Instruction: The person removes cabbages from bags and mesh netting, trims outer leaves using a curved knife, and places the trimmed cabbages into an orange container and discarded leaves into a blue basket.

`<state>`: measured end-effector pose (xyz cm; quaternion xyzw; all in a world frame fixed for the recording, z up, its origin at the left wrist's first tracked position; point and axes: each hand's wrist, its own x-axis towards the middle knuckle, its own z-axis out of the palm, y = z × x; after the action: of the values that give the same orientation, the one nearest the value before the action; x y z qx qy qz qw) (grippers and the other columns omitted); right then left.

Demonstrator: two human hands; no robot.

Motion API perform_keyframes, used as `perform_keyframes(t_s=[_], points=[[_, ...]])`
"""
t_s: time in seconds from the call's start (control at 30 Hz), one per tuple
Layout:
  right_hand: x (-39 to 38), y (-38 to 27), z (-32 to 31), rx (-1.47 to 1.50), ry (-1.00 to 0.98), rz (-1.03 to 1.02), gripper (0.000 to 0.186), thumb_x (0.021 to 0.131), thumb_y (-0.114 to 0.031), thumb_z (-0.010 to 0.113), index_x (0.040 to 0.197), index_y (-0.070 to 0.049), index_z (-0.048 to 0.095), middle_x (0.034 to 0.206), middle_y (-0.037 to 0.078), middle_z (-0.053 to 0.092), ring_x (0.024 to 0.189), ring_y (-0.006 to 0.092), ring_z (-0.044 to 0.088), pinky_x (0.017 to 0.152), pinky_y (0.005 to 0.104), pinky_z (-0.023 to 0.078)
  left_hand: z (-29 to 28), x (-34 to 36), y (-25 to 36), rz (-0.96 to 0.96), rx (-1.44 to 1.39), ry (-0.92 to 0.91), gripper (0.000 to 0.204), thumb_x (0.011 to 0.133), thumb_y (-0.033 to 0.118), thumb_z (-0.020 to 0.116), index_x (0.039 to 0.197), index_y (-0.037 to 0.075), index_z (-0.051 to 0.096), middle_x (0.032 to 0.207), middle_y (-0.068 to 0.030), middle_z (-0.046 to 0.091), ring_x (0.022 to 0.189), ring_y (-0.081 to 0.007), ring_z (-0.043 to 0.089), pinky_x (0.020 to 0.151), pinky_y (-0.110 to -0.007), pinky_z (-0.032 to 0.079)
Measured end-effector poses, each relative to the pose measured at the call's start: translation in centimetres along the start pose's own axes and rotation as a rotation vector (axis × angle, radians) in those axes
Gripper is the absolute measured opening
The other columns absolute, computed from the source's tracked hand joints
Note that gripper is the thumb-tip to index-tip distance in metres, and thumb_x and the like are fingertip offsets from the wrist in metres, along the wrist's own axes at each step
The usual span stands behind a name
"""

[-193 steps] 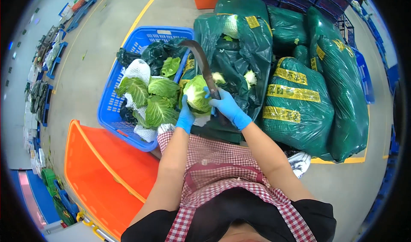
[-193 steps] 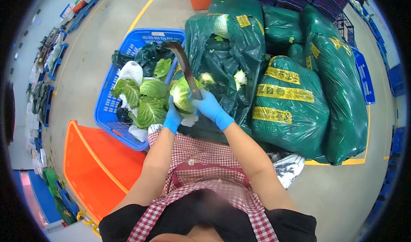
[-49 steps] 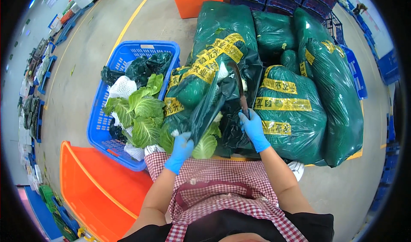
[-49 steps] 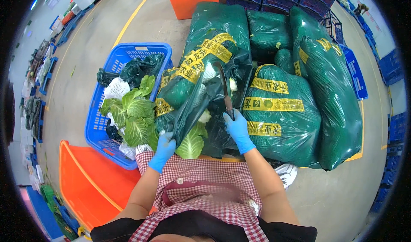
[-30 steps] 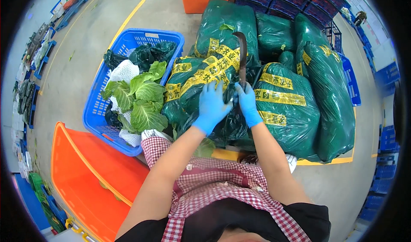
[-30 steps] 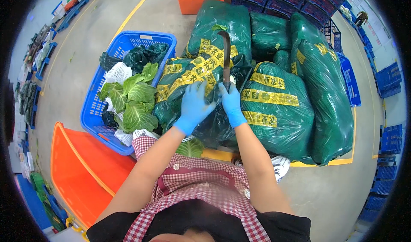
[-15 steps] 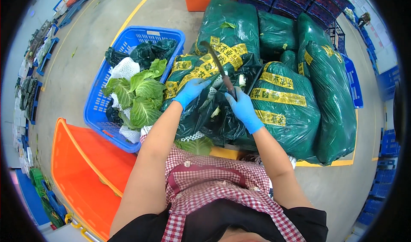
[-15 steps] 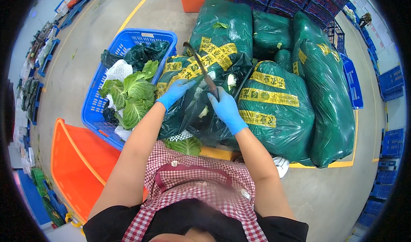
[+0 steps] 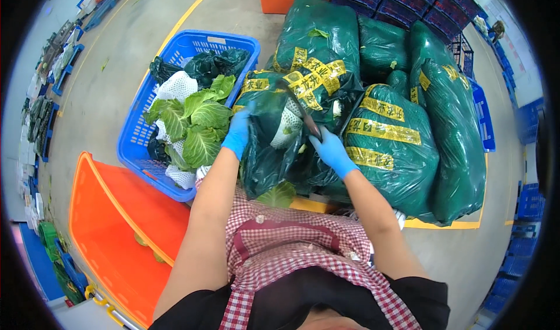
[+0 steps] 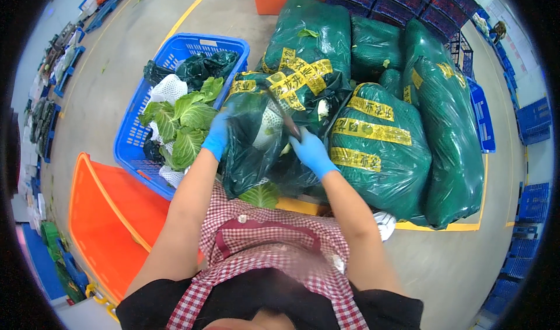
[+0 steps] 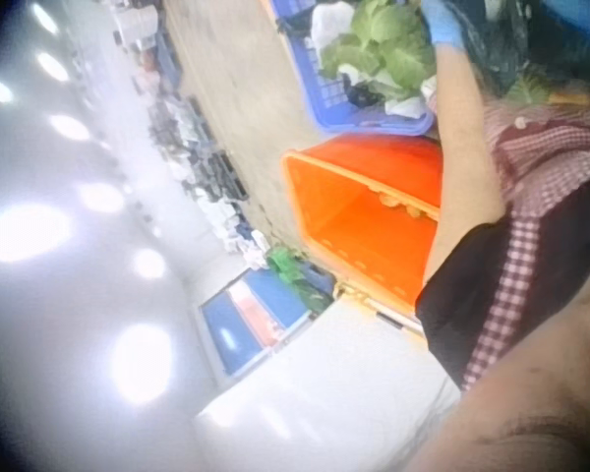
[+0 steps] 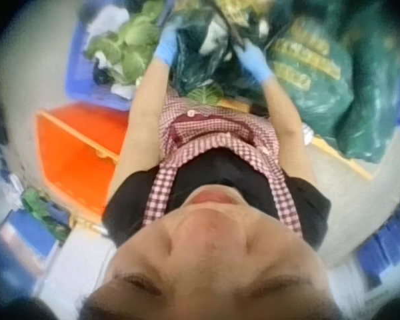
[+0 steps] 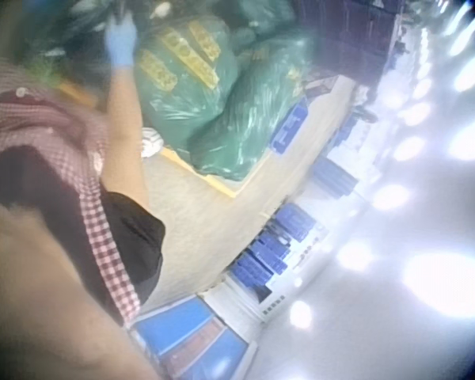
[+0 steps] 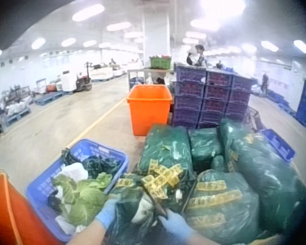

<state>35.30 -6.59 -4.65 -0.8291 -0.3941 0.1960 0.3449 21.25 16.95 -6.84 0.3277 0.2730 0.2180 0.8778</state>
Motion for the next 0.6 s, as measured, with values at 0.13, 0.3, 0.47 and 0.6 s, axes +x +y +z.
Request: perform_keyframes(t_s=[0.13, 0.3, 0.47, 0.6], points=[[-11.9, 7.4, -0.4, 0.085, -0.062, 0.199, 0.027, 0.086, -0.023, 0.058, 0.099, 0.000, 0.053, 0.077, 0.021, 0.061, 0.071, 0.0370, 0.061, 0.062, 0.0396, 0.047, -7.8, 1.3, 0.0, 0.073, -0.171, 0.365, 0.032, 0.089, 0.023, 0.056, 0.111, 0.000, 0.058, 0.106, -0.0099, 0.063, 0.092, -0.0236, 0.059, 0.084, -0.036, 0.047], [-16.9, 6.1, -1.9, 0.519, 0.018, 0.587, 0.021, 0.085, -0.018, 0.061, 0.095, -0.002, 0.054, 0.061, 0.003, 0.052, 0.052, 0.0081, 0.047, 0.047, 0.0264, 0.039, -13.4, 4.0, -0.5, 0.235, 0.147, 0.553, 0.036, 0.089, 0.031, 0.057, 0.102, -0.002, 0.061, 0.094, -0.0110, 0.063, 0.081, -0.0224, 0.058, 0.075, -0.034, 0.046], [-8.8, 0.0, 0.1, 0.458, -0.016, 0.378, 0.026, 0.086, -0.023, 0.060, 0.100, -0.002, 0.054, 0.064, 0.004, 0.054, 0.051, 0.0126, 0.048, 0.049, 0.0285, 0.040, -10.0, 3.5, 3.2, 0.117, 0.369, 0.425, 0.042, 0.086, 0.035, 0.058, 0.093, -0.006, 0.063, 0.086, -0.0107, 0.064, 0.074, -0.0199, 0.058, 0.067, -0.033, 0.046], [-3.8, -2.9, 2.3, 0.514, -0.008, 0.273, 0.029, 0.083, -0.025, 0.063, 0.099, -0.002, 0.056, 0.068, 0.005, 0.055, 0.057, 0.0139, 0.051, 0.055, 0.0289, 0.043, -13.7, 2.8, 2.9, 0.369, 1.614, 0.568, 0.046, 0.087, 0.042, 0.049, 0.079, 0.000, 0.065, 0.080, -0.0224, 0.064, 0.074, -0.0367, 0.063, 0.068, -0.044, 0.049]])
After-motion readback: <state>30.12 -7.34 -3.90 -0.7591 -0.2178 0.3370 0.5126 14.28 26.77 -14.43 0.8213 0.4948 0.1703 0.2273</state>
